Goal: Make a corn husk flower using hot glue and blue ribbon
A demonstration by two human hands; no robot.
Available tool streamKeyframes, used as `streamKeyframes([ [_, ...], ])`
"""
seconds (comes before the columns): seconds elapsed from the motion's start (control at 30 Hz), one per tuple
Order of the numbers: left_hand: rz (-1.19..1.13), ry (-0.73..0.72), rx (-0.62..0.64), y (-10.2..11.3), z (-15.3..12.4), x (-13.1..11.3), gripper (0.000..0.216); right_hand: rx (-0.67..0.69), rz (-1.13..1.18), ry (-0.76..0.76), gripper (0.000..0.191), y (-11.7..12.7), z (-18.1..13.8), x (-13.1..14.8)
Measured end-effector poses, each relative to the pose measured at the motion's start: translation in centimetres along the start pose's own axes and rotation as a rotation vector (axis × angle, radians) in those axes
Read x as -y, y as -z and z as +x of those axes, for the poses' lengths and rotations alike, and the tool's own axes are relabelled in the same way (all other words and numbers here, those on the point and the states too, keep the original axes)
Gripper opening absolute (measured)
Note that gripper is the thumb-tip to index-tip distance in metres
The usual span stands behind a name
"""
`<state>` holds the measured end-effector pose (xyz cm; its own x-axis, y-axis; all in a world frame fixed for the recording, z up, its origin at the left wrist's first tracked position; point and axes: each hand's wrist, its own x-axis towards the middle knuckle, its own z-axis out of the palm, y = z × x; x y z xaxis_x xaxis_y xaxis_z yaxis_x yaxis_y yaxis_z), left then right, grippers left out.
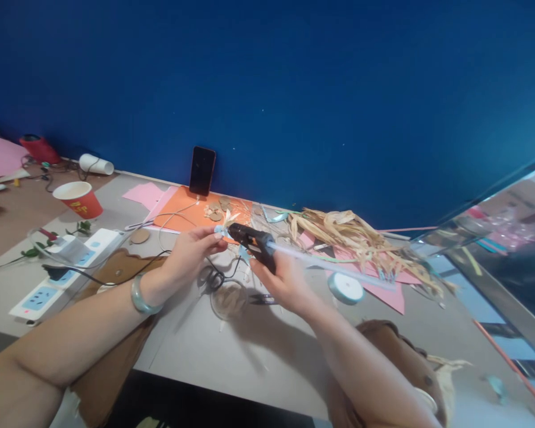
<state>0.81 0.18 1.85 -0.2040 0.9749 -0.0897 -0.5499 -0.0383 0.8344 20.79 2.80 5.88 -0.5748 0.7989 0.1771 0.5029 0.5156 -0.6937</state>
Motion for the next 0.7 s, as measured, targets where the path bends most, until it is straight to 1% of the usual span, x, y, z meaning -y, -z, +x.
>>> streamKeyframes([
  [0.13, -0.017, 0.013, 0.017, 0.2, 0.1, 0.2, 0.022, 0.010, 0.065, 0.021, 0.025, 0.5, 0.0, 0.1],
  [0.27, -0.022, 0.009, 0.037, 0.4, 0.2, 0.4, 0.022, 0.004, -0.023, 0.008, 0.027, 0.1, 0.2, 0.0],
  [0.4, -0.008, 0.006, 0.046, 0.3, 0.1, 0.3, 0.021, 0.007, -0.038, 0.033, 0.028, -0.7, 0.3, -0.6],
  [0.5, -0.012, 0.019, 0.043, 0.2, 0.0, 0.2, 0.022, 0.013, -0.055, 0.030, 0.032, -1.1, 0.3, -0.9],
  [0.7, -0.018, 0.030, 0.050, 0.1, -0.1, 0.0, 0.021, -0.027, -0.098, 0.094, 0.032, -1.1, 0.0, -1.3],
])
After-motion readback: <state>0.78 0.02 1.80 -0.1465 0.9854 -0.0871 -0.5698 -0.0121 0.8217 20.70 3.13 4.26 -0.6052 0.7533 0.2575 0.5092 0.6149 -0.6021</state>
